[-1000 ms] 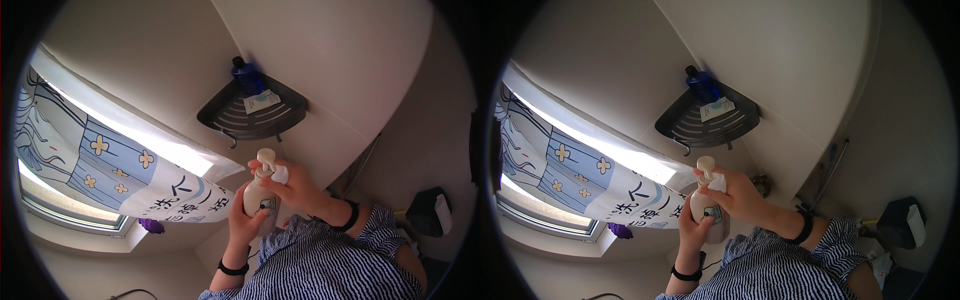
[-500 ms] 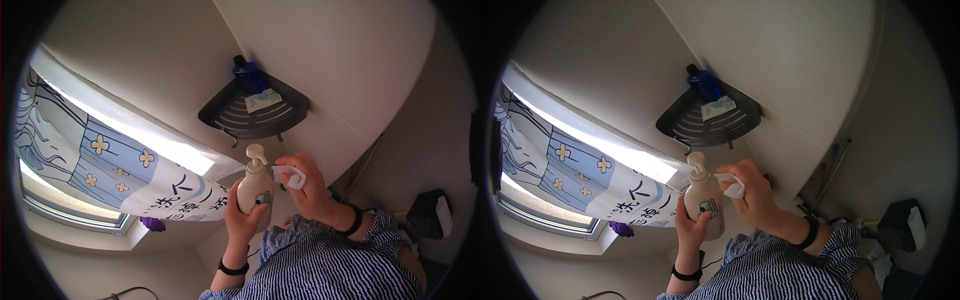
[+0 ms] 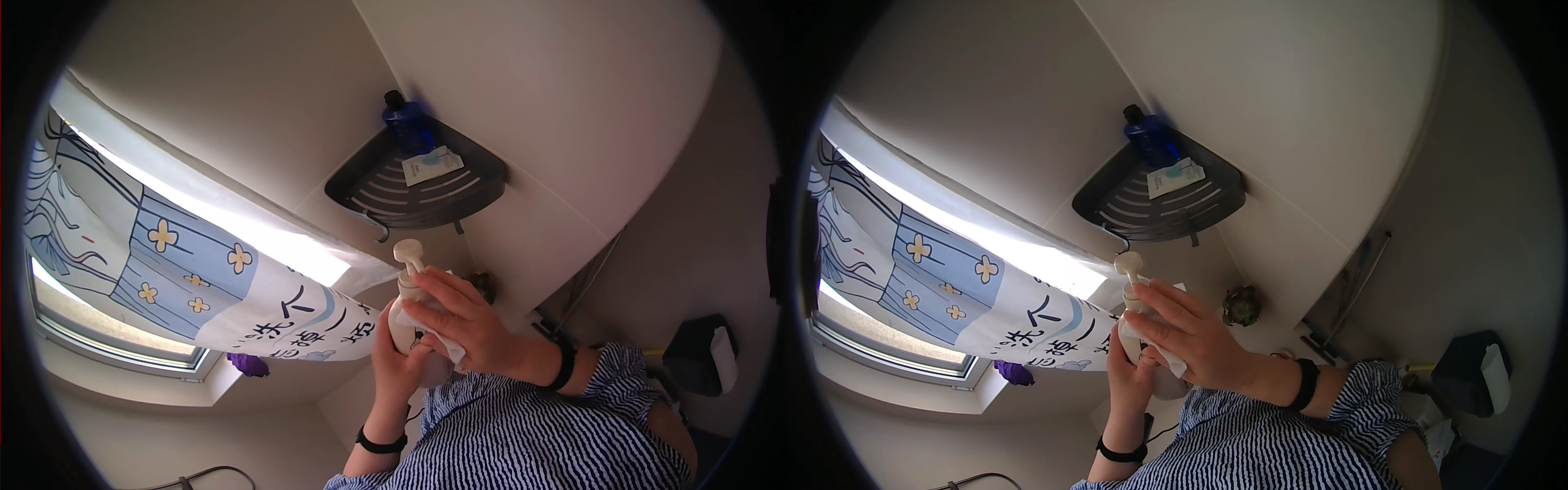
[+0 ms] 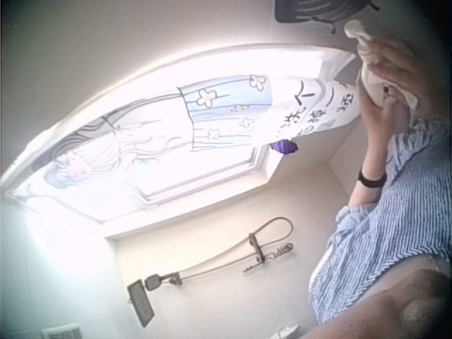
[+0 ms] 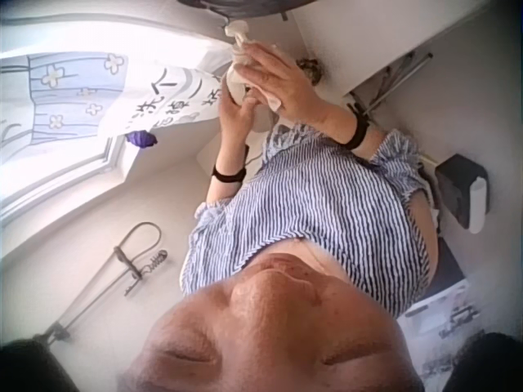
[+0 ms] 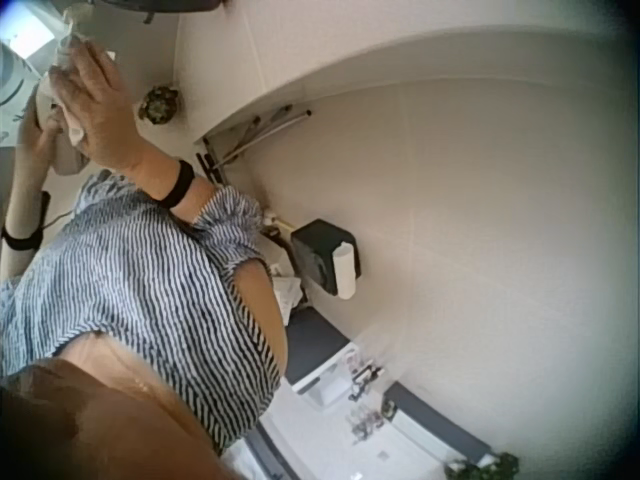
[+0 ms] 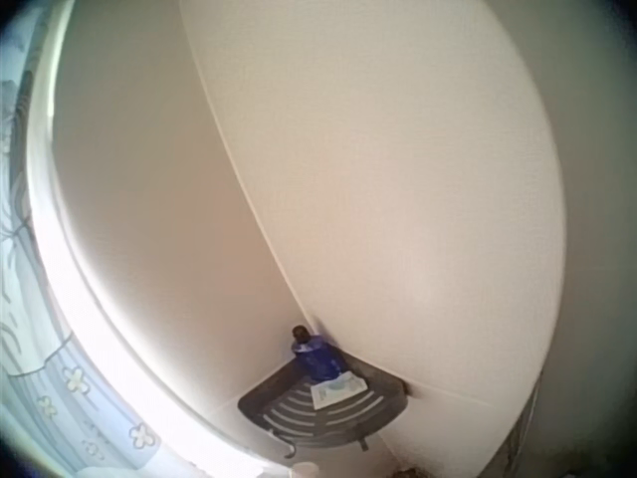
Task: Cleaning bathroom soap bottles and a corner shelf using wipes.
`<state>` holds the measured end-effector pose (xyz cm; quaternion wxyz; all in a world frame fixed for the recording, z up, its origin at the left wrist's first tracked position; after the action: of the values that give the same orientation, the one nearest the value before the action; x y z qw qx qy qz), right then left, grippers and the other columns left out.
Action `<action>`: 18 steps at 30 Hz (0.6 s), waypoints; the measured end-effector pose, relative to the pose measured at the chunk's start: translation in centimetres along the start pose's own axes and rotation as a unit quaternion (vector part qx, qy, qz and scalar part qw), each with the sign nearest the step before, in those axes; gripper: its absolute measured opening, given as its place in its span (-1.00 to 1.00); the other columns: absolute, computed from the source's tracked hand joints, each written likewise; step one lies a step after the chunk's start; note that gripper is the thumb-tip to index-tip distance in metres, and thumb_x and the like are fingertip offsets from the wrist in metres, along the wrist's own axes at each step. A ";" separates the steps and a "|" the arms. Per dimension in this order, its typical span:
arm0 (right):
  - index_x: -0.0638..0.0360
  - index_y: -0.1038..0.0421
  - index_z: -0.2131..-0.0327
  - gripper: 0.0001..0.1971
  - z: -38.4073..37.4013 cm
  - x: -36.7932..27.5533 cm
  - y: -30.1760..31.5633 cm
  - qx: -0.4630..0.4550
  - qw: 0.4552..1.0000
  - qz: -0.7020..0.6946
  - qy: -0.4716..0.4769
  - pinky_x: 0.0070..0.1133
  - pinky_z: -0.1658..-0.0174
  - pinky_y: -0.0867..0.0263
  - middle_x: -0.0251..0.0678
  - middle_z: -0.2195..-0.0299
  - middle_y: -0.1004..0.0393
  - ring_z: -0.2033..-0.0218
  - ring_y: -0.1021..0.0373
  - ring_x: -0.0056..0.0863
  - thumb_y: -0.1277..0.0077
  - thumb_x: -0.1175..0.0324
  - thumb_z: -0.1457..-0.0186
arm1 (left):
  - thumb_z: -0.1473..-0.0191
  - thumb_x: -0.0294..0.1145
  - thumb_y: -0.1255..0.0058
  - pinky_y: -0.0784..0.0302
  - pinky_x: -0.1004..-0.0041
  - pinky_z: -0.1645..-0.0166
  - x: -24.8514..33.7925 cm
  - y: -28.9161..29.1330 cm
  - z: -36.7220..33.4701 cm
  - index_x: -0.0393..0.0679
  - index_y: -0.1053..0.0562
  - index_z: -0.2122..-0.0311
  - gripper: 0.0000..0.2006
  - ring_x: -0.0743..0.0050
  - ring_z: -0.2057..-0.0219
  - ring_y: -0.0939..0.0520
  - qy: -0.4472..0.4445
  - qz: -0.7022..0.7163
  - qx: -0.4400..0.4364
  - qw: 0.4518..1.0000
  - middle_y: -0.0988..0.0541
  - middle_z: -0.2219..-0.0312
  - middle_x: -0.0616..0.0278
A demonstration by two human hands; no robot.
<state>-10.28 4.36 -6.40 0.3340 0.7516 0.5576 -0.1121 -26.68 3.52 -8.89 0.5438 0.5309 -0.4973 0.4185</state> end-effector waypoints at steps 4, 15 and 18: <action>0.11 -0.22 -0.26 -0.33 1.2 -0.3 -0.9 -0.028 0.999 -0.030 0.003 -0.26 -0.29 -0.14 -0.09 -0.35 -0.04 -0.36 -0.02 -0.13 -0.19 0.28 -0.08 | -0.08 0.00 -0.21 -0.45 0.36 -0.12 -0.6 0.7 0.2 -0.28 -0.17 -0.23 -0.22 0.32 -0.05 -0.51 -0.039 0.089 -0.019 0.995 -0.45 -0.05 0.10; 0.13 0.21 -0.39 -0.14 -1.5 0.7 0.0 -0.087 0.964 -0.226 -0.108 -0.28 -0.25 -0.17 0.04 -0.33 0.02 -0.29 -0.10 0.02 -0.06 0.08 -0.21 | -0.22 0.08 0.02 -0.42 0.36 -0.15 0.8 0.6 0.2 -0.32 -0.12 -0.26 -0.25 0.29 -0.11 -0.48 -0.063 0.081 -0.042 0.994 -0.42 -0.10 0.04; 0.13 0.25 -0.39 -0.11 -0.3 0.5 -0.9 -0.107 0.957 -0.234 -0.135 -0.29 -0.22 -0.20 0.02 -0.32 0.00 -0.22 -0.19 -0.02 -0.08 0.07 -0.20 | -0.22 0.30 0.20 -0.43 0.28 -0.19 1.1 1.3 -0.4 -0.19 -0.08 -0.31 -0.19 0.22 -0.18 -0.43 -0.036 0.109 0.045 0.992 -0.35 -0.19 0.08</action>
<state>-10.99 5.06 -6.84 0.4494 0.5378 0.6760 -0.2274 -27.72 3.91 -7.55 0.4520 0.5121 -0.5520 0.4782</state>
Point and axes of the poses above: each hand's wrist, its own z-axis away from the middle knuckle, its own y-axis out of the back of the hand, x = y × z, the point moved 3 cm from there along -z, towards the middle knuckle
